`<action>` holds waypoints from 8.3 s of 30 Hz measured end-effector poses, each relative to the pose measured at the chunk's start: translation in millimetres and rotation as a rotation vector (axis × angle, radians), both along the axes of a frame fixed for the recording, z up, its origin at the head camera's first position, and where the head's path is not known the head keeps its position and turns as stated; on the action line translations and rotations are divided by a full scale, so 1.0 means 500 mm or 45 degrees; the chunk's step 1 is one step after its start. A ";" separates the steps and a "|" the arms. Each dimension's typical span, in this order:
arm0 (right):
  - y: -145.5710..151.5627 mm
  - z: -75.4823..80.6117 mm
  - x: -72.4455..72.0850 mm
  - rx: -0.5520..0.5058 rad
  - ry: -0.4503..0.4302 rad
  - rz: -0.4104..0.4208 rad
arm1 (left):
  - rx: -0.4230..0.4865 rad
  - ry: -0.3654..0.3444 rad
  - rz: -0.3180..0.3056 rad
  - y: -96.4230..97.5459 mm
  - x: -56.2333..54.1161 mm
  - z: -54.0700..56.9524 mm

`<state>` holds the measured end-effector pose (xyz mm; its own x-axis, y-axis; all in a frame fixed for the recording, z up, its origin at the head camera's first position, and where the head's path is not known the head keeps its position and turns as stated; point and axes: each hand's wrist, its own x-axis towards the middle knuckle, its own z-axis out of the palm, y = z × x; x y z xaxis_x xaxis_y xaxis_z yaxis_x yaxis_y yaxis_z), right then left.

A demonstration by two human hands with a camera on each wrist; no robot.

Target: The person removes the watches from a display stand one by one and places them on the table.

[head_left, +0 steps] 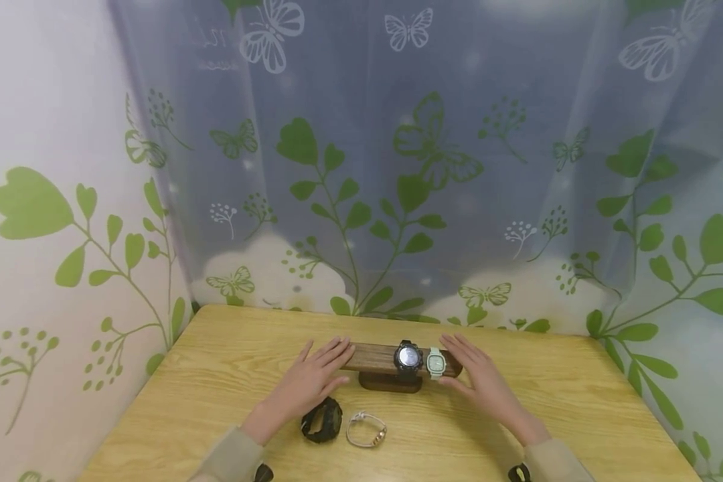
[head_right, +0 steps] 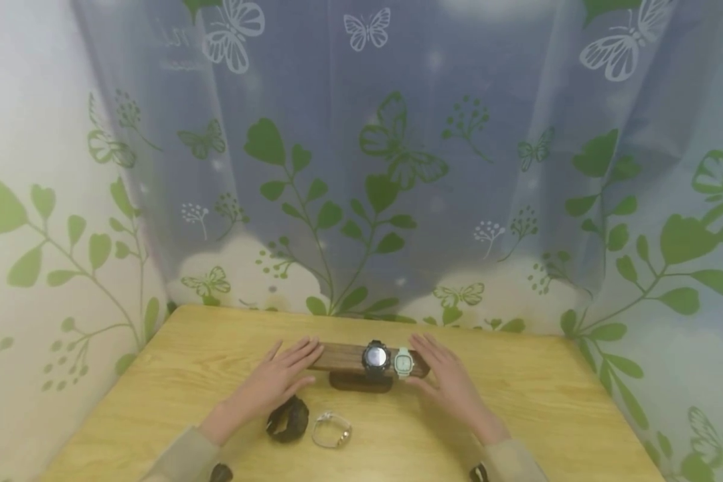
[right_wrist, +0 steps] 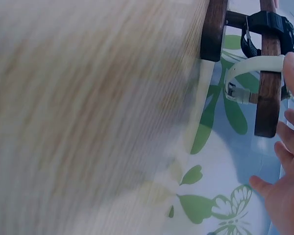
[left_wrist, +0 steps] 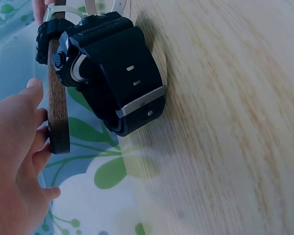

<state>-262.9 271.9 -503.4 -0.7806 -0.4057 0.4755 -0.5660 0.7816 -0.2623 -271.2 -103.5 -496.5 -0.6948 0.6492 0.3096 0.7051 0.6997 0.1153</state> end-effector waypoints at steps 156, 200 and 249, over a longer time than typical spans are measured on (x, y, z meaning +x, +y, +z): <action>-0.071 -0.010 0.111 0.265 0.067 0.263 | 0.049 0.032 0.038 0.007 0.004 -0.010; -0.098 0.032 -0.026 0.200 0.082 0.050 | 0.081 0.007 0.039 0.006 0.009 -0.008; -0.021 0.022 -0.032 0.106 -0.005 -0.002 | 0.083 -0.011 0.043 0.006 0.005 -0.013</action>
